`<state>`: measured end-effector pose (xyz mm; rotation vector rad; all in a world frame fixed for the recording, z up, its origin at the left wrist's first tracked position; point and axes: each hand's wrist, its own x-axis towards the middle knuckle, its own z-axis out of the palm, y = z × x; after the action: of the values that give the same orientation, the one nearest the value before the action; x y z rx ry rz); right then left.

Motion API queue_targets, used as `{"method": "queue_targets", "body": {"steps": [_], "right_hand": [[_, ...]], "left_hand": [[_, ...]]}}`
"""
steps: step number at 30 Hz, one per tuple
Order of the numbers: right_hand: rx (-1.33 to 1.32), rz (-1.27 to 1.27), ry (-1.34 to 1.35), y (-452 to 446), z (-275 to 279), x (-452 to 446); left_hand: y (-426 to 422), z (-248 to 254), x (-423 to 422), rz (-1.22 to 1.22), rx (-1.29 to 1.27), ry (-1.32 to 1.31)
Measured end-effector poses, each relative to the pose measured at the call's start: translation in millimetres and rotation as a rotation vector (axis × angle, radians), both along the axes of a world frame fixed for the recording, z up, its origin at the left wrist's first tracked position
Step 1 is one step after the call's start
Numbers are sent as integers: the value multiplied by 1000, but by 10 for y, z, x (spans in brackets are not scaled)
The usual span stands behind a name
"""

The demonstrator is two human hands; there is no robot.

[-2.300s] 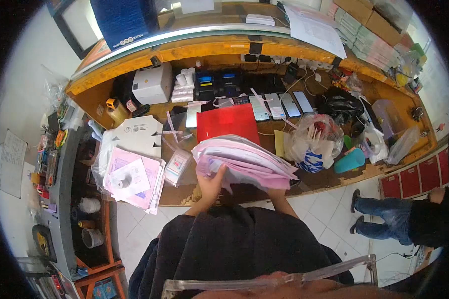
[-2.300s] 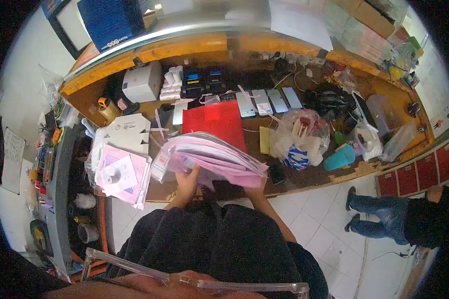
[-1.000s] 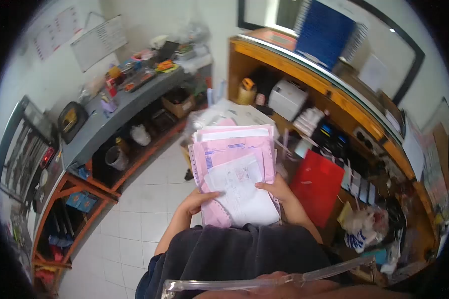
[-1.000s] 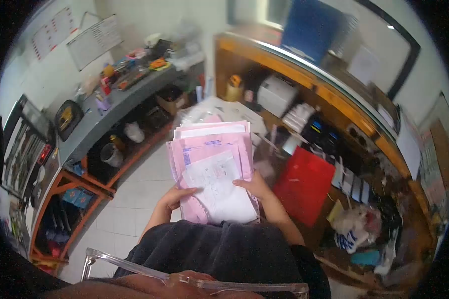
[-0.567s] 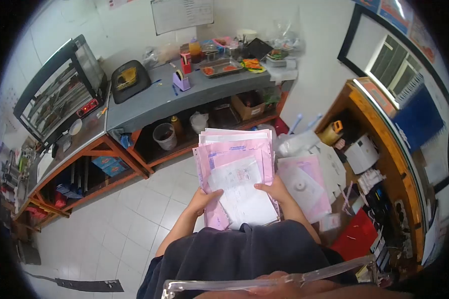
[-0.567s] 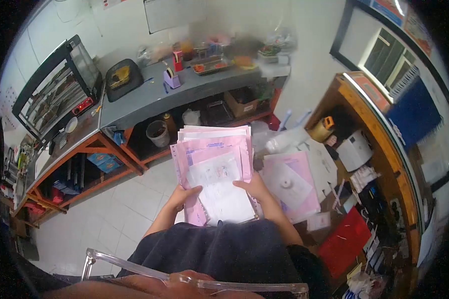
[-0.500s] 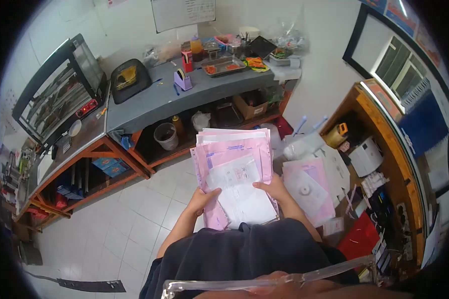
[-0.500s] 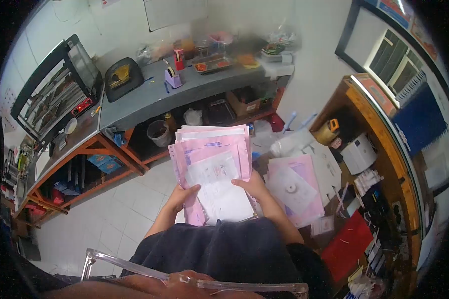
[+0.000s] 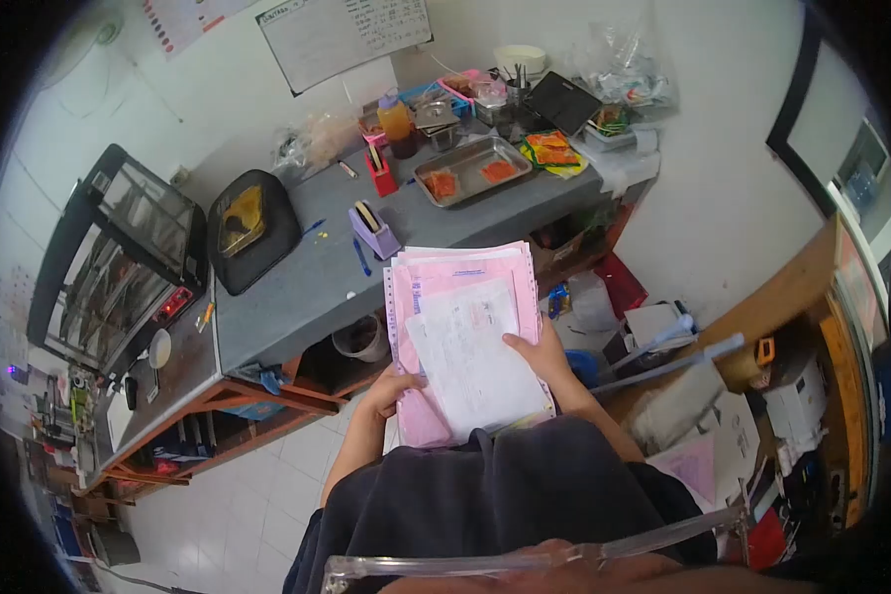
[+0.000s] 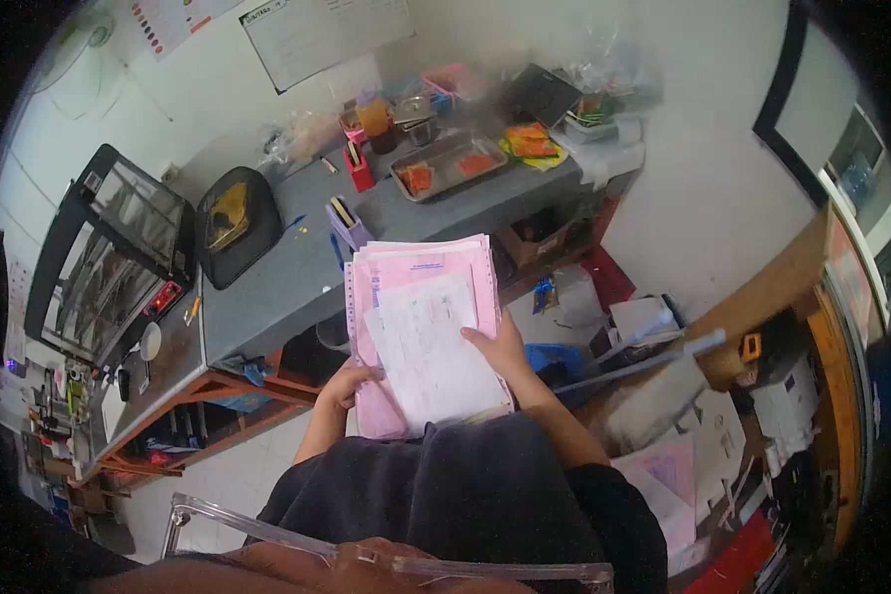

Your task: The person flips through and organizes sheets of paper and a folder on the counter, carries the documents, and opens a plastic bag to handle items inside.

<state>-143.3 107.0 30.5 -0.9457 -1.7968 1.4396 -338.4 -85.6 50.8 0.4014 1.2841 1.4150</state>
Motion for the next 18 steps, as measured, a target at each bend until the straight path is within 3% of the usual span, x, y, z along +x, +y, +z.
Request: {"method": "queue_targets", "body": {"steps": [8, 10, 13, 14, 16, 18], "right_hand": [[156, -68, -86, 598, 254, -689], [207, -110, -79, 768, 232, -846], [224, -207, -183, 887, 508, -1056], [233, -250, -180, 928, 577, -1124], [164, -223, -295, 1024, 678, -1236], [218, -249, -205, 1172, 626, -1313]], "left_hand": [[887, -172, -641, 137, -54, -25], [1178, -142, -917, 2, -282, 44], [1565, 186, -1118, -21, -214, 23], [1639, 82, -1224, -105, -65, 127], [1807, 17, -1340, -164, 1, 151], [1989, -13, -1458, -223, 72, 173]]}}
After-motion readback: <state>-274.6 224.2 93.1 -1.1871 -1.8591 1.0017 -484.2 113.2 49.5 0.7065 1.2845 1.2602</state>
